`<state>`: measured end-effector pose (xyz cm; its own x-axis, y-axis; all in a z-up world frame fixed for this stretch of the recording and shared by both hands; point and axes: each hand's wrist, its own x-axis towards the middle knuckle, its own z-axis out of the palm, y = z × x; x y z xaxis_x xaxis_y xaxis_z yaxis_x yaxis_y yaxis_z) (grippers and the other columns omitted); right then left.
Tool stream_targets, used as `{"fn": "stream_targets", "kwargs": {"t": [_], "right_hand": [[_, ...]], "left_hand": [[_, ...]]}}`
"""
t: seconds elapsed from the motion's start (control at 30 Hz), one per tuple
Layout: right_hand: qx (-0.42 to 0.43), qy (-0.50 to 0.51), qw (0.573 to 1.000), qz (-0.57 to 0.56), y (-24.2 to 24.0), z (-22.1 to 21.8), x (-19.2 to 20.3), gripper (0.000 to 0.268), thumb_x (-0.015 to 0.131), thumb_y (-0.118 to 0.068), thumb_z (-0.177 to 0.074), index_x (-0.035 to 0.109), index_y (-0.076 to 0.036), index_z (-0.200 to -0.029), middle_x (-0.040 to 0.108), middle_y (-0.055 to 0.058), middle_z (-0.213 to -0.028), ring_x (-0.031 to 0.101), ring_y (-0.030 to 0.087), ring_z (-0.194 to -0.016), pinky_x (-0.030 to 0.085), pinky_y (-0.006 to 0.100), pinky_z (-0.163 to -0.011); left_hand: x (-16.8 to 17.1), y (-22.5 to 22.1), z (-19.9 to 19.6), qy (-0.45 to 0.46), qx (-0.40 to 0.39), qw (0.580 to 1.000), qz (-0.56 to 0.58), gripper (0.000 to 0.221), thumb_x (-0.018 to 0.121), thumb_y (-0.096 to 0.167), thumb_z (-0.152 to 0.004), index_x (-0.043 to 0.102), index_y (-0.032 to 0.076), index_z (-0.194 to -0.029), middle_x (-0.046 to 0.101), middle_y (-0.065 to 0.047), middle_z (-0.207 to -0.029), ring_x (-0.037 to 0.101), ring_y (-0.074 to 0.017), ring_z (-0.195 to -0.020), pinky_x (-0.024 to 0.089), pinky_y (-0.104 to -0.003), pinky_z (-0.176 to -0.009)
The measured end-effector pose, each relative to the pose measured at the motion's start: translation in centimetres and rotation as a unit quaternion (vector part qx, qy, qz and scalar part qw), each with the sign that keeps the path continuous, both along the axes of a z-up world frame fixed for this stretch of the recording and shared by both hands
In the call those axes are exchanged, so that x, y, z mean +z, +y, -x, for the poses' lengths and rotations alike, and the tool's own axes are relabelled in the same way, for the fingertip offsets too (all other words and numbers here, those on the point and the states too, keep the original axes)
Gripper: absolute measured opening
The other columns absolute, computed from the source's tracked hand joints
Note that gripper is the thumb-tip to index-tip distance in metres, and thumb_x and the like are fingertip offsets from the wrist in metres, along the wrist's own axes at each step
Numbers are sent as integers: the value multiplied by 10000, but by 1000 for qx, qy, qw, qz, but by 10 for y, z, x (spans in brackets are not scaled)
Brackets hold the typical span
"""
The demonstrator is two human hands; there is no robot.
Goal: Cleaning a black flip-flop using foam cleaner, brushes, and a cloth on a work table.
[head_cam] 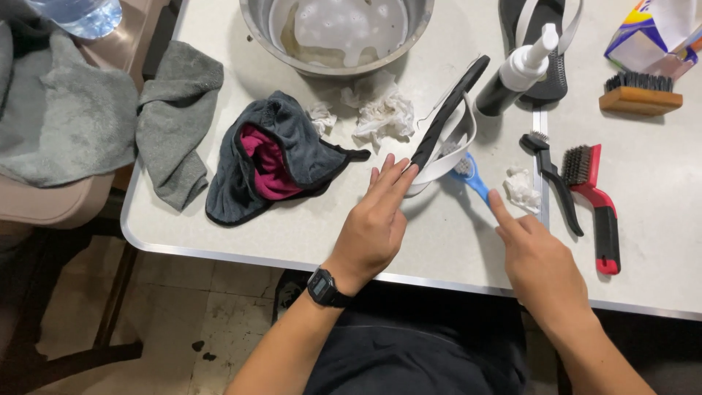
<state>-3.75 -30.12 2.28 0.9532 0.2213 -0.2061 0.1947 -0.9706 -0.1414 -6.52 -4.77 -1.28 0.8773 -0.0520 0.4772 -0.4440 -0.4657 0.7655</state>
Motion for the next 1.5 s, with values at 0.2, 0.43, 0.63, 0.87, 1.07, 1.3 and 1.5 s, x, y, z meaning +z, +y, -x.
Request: {"fn": "stream_targets", "kwargs": {"t": [0.2, 0.43, 0.63, 0.87, 1.07, 1.3, 1.5], "right_hand": [[57, 16, 998, -19, -4, -7, 4, 621, 508, -256, -1023, 380, -431, -1604, 424, 55, -765, 450, 312, -588, 438, 468, -568], [35, 7, 997, 65, 6, -25, 34, 762, 386, -69, -975, 308, -427, -1642, 572, 140, -989, 609, 487, -651, 437, 596, -552], [31, 47, 998, -26, 7, 0, 13, 635, 506, -258, -1019, 366, -431, -1614, 479, 66, -798, 515, 343, -646, 463, 464, -648], [42, -15, 993, -113, -15, 22, 14, 703, 611, -168, -965, 405, -293, -1625, 533, 36, -754, 542, 228, -666, 470, 381, -653], [44, -29, 994, -95, -19, 15, 5, 687, 588, -186, -991, 381, -320, -1632, 507, 47, -769, 455, 272, -614, 434, 436, -596], [41, -19, 992, -114, -16, 8, -3, 677, 580, -184, -997, 383, -313, -1632, 518, 45, -778, 479, 267, -620, 446, 420, -626], [81, 92, 972, -199, 1, 26, -5, 700, 619, -151, -948, 415, -305, -1599, 606, 12, -774, 560, 196, -686, 494, 291, -745]], "left_hand": [[0, 3, -1, 10, 1, 1000, 7, 604, 379, -176, -948, 394, -16, -1531, 440, -274, -1576, 342, -441, -1543, 254, -511, -1325], [10, 11, -3, 22, -11, 1000, 4, 633, 323, -222, -912, 464, -7, -1490, 497, -269, -1532, 389, -440, -1514, 259, -511, -1315], [25, 17, -6, 36, 23, 999, -32, 666, 322, -219, -864, 479, -12, -1477, 526, -267, -1496, 411, -459, -1486, 281, -521, -1291], [31, 25, -4, 56, -6, 998, -10, 688, 334, -214, -845, 469, 1, -1485, 515, -268, -1513, 387, -439, -1505, 272, -489, -1296], [31, 18, 3, 45, -11, 999, -14, 629, 362, -201, -888, 485, -2, -1472, 525, -263, -1507, 405, -425, -1501, 293, -478, -1294], [33, 26, 3, 61, -15, 998, 15, 571, 391, -168, -944, 483, 17, -1476, 543, -251, -1496, 418, -425, -1496, 277, -487, -1299], [29, 25, 6, 61, -13, 998, 21, 652, 346, -206, -880, 481, 16, -1479, 529, -270, -1504, 400, -440, -1503, 280, -488, -1296]]}}
